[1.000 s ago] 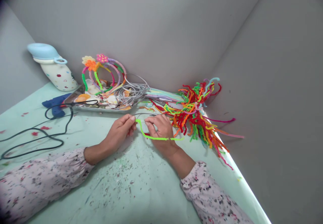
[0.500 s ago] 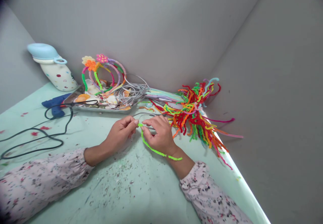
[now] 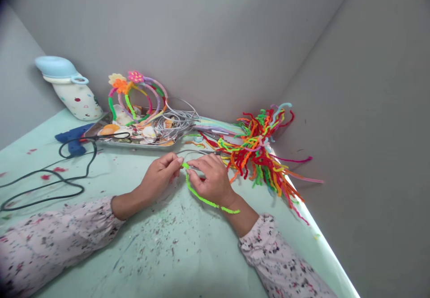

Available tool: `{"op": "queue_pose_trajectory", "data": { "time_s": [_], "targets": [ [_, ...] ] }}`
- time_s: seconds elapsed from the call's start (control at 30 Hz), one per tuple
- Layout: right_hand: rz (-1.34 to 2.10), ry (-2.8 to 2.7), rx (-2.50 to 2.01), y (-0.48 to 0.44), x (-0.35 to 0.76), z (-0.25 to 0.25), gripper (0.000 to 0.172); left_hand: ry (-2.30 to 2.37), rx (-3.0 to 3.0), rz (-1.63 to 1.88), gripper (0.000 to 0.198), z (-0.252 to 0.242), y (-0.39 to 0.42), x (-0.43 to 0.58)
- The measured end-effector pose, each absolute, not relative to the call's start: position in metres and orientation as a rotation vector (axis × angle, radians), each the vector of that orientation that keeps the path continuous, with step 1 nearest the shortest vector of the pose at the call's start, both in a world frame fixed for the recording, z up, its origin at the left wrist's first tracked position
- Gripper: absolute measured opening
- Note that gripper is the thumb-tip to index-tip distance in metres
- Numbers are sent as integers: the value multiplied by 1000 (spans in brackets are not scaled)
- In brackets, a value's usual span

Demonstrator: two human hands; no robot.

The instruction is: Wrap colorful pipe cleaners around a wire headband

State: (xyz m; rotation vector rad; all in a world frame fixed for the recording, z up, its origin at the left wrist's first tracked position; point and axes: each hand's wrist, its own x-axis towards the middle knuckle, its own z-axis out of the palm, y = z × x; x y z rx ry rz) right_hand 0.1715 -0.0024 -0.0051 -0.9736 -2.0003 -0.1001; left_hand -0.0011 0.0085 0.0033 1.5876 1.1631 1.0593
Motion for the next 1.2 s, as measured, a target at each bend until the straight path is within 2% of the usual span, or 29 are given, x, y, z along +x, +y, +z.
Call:
{"op": "queue_pose_trajectory", "data": {
  "time_s": [0.3, 0.97, 1.2],
  "targets": [
    [-135, -2019, -970, -1, 171, -8, 11, 1181, 1613, 1052, 35, 3, 10, -2],
    [-635, -2166, -948, -6, 175, 3, 10, 1129, 1556, 1089, 35, 4, 7, 0],
    [-652, -2185, -920, -6, 177, 4, 13, 1111, 1534, 1091, 37, 7, 5, 1]
  ]
}}
